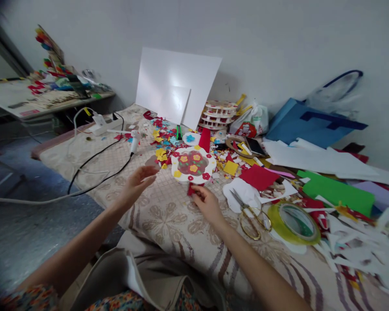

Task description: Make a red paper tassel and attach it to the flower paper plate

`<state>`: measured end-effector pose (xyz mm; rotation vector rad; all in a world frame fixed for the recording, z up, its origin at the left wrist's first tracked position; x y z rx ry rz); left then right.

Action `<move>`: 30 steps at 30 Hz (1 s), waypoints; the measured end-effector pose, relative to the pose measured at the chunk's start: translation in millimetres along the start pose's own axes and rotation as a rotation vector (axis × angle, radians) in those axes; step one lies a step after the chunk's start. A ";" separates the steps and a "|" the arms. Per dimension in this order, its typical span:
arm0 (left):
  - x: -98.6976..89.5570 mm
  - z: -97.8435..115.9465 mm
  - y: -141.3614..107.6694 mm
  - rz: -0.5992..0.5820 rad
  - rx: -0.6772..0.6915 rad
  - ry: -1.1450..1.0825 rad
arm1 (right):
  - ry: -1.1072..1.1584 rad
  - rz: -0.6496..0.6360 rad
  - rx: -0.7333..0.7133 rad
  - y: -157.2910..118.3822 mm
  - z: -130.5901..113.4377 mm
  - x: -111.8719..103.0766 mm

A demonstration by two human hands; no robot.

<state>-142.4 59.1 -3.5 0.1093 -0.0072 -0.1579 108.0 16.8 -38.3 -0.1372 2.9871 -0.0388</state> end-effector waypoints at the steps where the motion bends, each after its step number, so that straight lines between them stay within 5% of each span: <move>1: -11.8 4.1 1.9 0.032 0.032 0.062 | 0.003 -0.003 0.004 0.1 0.1 0.0; 9: -108.4 30.3 53.4 0.518 0.200 0.664 | 0.051 -0.023 0.041 0.0 5.9 0.2; 15: -117.7 7.8 117.2 0.472 -0.003 0.721 | 0.032 -0.045 0.031 -2.5 3.0 0.4; 19: -116.4 -3.5 135.5 0.418 -0.105 0.684 | 0.002 -0.069 0.017 -2.5 2.5 -0.1; 25: -112.4 9.4 90.5 0.280 -0.110 0.548 | -0.002 -0.072 0.031 -6.2 2.2 -1.8; 30: -70.7 24.0 8.3 -0.140 -0.055 0.358 | -0.009 -0.089 0.055 -15.9 0.1 -7.8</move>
Point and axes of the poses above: each hand's wrist, its own y-axis towards the middle knuckle, its own x-axis out of the palm, z = x × y, the point moved 6 cm from there along y, towards the middle knuckle, and after that the axes turned 8 degrees about -z, right-handed, at the moved point
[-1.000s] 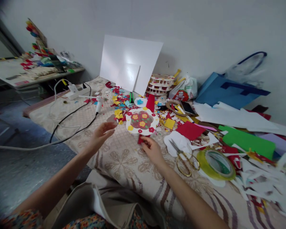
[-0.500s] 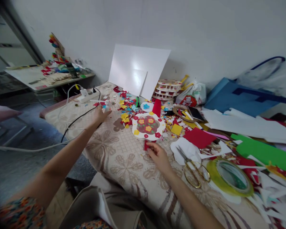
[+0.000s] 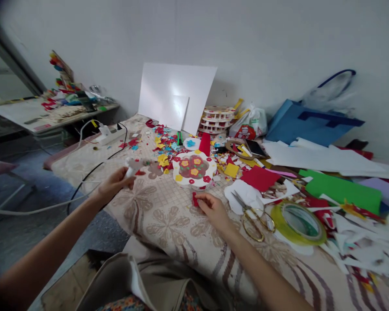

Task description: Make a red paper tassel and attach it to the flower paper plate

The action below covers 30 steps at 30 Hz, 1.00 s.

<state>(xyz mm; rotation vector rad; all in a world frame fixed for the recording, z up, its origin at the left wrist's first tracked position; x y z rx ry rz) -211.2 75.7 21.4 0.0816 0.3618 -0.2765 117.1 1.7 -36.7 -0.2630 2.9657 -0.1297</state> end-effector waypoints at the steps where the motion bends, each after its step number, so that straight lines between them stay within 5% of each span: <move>1: 11.3 5.7 -14.4 -0.046 0.011 -0.011 | -0.002 0.002 0.005 -1.9 0.2 -2.8; 6: 73.9 28.9 -54.6 -0.239 0.021 0.138 | 0.009 0.036 -0.006 -4.4 2.5 -19.5; 12: 119.9 46.4 -49.9 -0.270 0.116 0.350 | -0.008 0.041 -0.039 -2.2 0.6 -22.4; 30: 151.0 43.2 -24.1 -0.243 0.245 0.440 | 0.022 0.023 -0.002 -3.8 -1.8 -16.4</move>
Point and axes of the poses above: each hand's wrist, its own y-axis towards the middle knuckle, its own x-axis out of the palm, z = x × y, the point moved 6 cm from there along y, towards the middle knuckle, and after that the axes turned 8 degrees about -z, right-handed, at the moved point
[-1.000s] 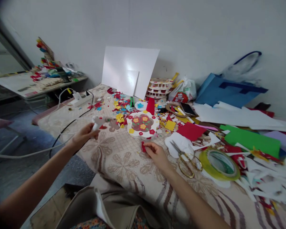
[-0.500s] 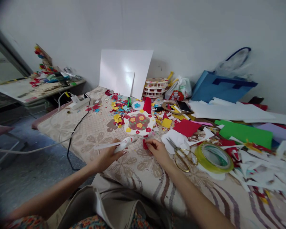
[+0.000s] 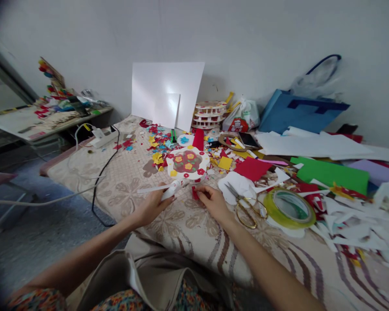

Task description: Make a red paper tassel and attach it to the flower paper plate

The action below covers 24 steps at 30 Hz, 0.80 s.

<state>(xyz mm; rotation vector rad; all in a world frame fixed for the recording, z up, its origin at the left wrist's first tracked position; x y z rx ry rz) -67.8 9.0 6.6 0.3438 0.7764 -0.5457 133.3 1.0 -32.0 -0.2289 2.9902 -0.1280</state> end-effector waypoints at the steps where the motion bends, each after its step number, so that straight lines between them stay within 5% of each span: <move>1: 0.0 0.6 0.0 0.002 0.000 0.000 | 0.001 -0.002 -0.001 -0.1 -0.6 0.2; 24: -8.5 -2.7 -11.5 0.038 -0.112 -0.031 | -0.062 0.027 -0.055 5.3 1.0 2.2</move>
Point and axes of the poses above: each hand's wrist, its own y-axis towards the middle knuckle, its own x-axis out of the palm, z = x × y, the point moved 6 cm from there along y, towards the middle knuckle, and after that the axes turned 8 degrees about -z, right-handed, at the moved point
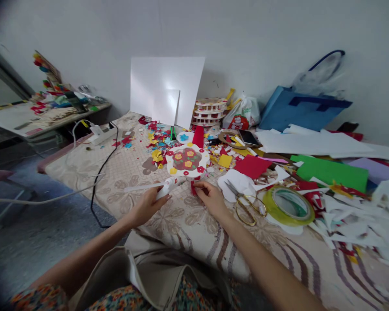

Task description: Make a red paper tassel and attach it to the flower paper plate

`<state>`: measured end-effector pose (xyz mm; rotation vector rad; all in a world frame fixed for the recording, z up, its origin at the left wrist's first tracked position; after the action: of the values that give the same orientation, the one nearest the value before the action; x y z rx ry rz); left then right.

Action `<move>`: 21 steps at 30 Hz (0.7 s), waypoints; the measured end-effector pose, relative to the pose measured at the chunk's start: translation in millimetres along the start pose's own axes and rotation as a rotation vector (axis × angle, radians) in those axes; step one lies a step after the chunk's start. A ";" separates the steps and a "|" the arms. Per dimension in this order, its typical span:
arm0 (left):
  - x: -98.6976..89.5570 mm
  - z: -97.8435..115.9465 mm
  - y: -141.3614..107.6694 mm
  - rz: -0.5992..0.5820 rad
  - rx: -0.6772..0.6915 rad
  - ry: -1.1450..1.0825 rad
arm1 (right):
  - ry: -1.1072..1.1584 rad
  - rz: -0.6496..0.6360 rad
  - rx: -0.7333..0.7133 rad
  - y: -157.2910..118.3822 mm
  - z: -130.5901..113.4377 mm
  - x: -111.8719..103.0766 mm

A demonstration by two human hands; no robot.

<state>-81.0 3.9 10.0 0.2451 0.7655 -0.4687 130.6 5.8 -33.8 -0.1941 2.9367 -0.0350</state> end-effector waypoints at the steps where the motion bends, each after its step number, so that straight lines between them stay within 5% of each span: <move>1: -1.5 -1.6 -1.7 0.009 -0.010 -0.011 | -0.009 0.003 0.005 1.0 -0.6 0.5; 21: -30.8 -28.3 -37.4 0.062 -0.185 -0.267 | -0.087 -0.010 0.011 17.7 -5.6 17.8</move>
<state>-135.9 -8.2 10.4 0.0320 0.5340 -0.3608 109.9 21.0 -32.4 -0.2038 2.8485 -0.0425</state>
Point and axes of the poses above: each hand's wrist, its own y-axis towards the middle knuckle, its own x-axis out of the palm, z = x × y, the point moved 6 cm from there along y, towards the middle knuckle, and after that the axes turned 8 degrees about -z, right-handed, at the moved point
